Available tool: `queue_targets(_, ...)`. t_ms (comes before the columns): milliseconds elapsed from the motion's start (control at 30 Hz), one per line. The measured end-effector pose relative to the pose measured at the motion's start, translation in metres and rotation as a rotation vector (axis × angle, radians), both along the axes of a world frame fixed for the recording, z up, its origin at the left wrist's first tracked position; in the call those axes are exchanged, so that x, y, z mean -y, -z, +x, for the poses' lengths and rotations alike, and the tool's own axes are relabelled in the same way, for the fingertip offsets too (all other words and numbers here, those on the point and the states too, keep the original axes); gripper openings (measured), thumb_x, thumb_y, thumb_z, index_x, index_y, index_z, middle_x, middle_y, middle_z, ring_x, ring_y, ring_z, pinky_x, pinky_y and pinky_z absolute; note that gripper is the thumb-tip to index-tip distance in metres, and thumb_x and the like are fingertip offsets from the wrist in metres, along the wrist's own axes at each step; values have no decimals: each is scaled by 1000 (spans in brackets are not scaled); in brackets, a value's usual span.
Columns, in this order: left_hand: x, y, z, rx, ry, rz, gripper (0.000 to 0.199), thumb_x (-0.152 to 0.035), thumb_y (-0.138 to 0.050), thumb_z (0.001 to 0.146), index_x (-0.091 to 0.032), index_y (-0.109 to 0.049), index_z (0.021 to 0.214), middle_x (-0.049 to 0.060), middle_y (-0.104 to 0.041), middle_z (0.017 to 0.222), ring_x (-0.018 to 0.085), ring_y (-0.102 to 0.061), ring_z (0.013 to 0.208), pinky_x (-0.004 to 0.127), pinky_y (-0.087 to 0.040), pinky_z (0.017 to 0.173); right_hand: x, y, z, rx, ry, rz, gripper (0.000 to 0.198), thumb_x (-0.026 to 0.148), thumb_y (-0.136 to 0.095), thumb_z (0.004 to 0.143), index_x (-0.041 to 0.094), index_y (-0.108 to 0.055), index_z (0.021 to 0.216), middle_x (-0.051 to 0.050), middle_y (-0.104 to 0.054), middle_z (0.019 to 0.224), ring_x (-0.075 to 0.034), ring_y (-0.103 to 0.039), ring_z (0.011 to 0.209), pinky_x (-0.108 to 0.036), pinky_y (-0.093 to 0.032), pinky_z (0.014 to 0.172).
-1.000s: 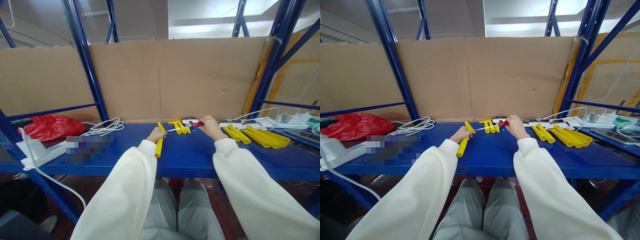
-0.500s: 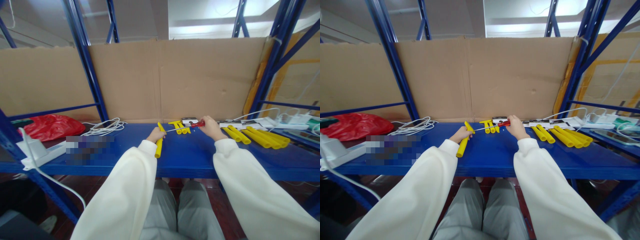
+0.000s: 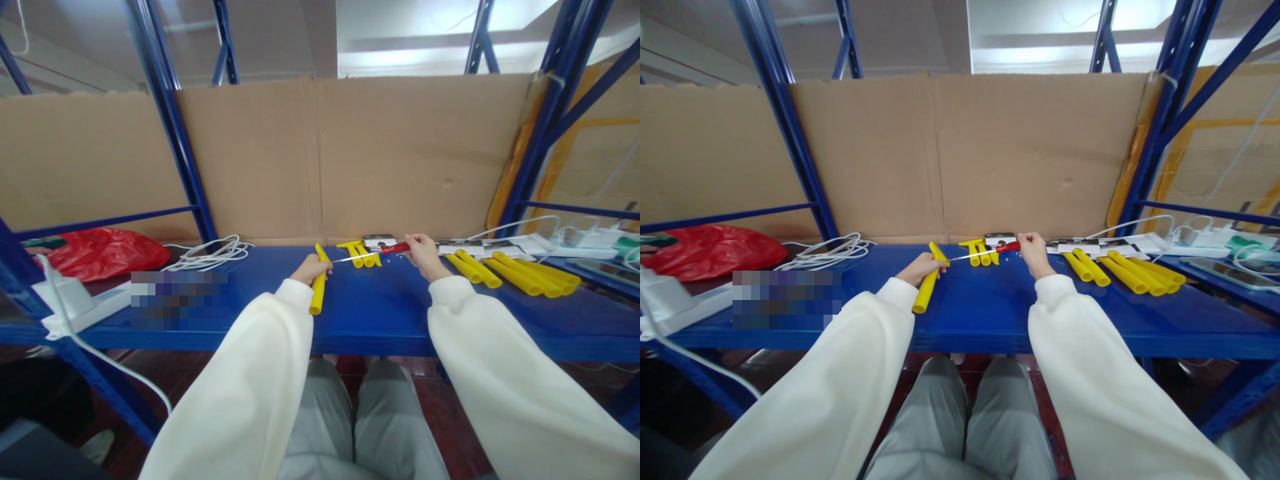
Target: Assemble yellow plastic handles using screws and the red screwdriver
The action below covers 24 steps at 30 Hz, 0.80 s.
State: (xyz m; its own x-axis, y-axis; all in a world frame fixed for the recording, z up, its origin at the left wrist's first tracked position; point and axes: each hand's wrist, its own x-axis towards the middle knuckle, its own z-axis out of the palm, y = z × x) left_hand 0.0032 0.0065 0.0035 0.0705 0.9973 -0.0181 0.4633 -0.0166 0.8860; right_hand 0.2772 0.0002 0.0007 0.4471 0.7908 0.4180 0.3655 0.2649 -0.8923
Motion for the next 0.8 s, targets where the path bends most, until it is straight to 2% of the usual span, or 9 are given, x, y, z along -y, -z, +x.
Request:
queue_targets(100, 3, 0, -1, 46, 45, -73, 10, -2, -64, 79, -11, -64, 84, -2, -59, 55, 12, -58, 47, 21, -49, 52, 5, -5, -5, -301, -8, -2, 18, 13, -66, 86, 19, -57, 71, 3, -57, 61, -9, -54, 54, -18, -49, 52)
queue_targets(200, 5, 0, -2, 65, 81, -141, 25, -2, -65, 78, -12, -62, 100, -2, -62, 59, 14, -59, 47, 24, -51, 52, 9, -8, -7, -494, -93, 36, 23, 5, -72, 81, 17, -57, 68, 3, -60, 62, -8, -60, 59, -16, -55, 57)
queue_targets(300, 5, 1, -2, 65, 112, -158, 23, 0, -63, 76, -13, -63, 96, -2, -64, 62, 12, -57, 44, 23, -51, 51, 11, -9, -7, -601, -143, 56, 27, 6, -80, 76, 17, -56, 70, 4, -59, 61, -11, -65, 65, -19, -61, 60)
queue_targets(400, 3, 3, -1, 34, 107, -132, 15, 0, -60, 77, -13, -62, 84, 1, -66, 62, 10, -55, 43, 21, -49, 49, 13, -10, -7, -602, -137, 20, 25, 8, -80, 79, 17, -57, 73, 4, -60, 62, -9, -65, 61, -16, -59, 55)
queue_targets(500, 0, 4, -1, -2, 109, -100, 13, 0, -59, 75, -13, -61, 75, 1, -67, 61, 10, -54, 42, 20, -47, 47, 16, -10, -7, -530, -80, -62, 22, 13, -75, 85, 17, -56, 76, 4, -60, 60, -7, -60, 51, -13, -50, 44)
queue_targets(633, -1, 5, -1, -16, 114, -71, 15, 1, -60, 73, -13, -61, 70, 1, -66, 60, 10, -55, 43, 20, -46, 47, 15, -7, -5, -409, -66, -118, 25, 29, -74, 89, 19, -53, 78, 7, -52, 49, -6, -46, 38, -14, -38, 34)
queue_targets(800, 2, 4, 0, -40, 124, -50, 17, 4, -57, 71, -12, -62, 67, 1, -63, 56, 10, -53, 41, 22, -45, 48, 12, -3, 1, -408, -105, -91, 36, 45, -68, 92, 22, -46, 74, 11, -39, 43, -5, -30, 33, -14, -24, 31)
